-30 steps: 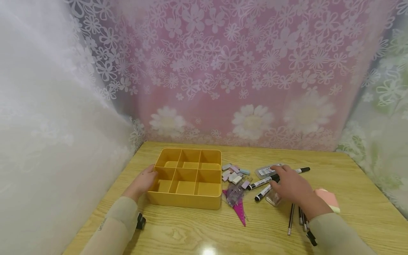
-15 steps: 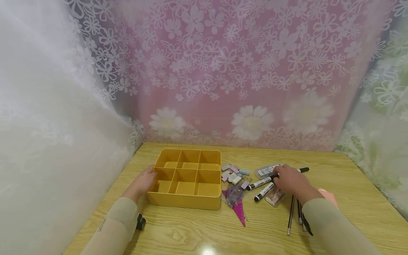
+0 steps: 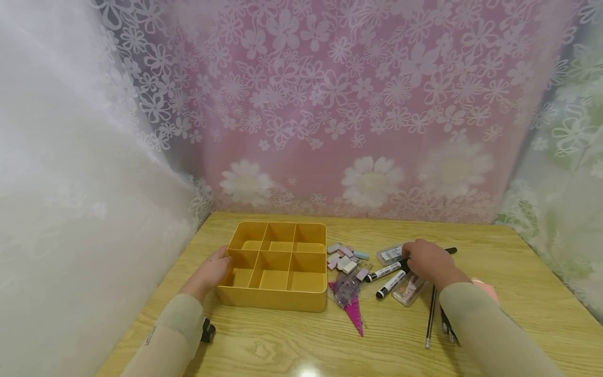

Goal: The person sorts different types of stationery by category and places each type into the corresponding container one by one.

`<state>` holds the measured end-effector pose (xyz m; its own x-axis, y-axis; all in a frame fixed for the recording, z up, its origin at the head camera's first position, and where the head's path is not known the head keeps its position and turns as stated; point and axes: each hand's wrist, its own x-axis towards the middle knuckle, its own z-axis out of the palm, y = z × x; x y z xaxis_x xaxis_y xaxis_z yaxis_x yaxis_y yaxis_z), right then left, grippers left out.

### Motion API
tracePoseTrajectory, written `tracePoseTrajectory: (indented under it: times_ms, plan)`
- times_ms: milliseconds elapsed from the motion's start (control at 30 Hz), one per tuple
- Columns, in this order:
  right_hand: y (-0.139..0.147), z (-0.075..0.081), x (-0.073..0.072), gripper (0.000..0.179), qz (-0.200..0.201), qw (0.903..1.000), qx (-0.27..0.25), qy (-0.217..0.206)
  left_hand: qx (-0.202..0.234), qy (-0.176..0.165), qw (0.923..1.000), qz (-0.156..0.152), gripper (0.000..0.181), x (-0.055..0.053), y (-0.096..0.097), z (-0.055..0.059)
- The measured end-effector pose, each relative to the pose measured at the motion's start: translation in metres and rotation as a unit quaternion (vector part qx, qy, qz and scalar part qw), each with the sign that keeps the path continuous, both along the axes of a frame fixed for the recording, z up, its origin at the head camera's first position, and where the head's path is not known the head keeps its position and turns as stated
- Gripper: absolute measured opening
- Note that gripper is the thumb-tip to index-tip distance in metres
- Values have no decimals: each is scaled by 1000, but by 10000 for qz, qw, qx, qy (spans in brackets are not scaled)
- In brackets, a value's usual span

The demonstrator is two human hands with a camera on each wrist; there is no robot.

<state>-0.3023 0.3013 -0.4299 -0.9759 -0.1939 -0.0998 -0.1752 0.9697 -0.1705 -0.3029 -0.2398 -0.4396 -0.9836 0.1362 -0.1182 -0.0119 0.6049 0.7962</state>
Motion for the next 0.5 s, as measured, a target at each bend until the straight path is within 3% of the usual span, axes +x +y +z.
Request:
tracePoseTrajectory:
  times_ms: [233,500]
  plan:
    - [-5,1,0,24,212,9994,201,164,28,-11,10000,9,52,-3,-2,-3]
    - [-9,4,-14,17,528,9962,687,6,-85,9,10000,2,52,-2,-2,-2]
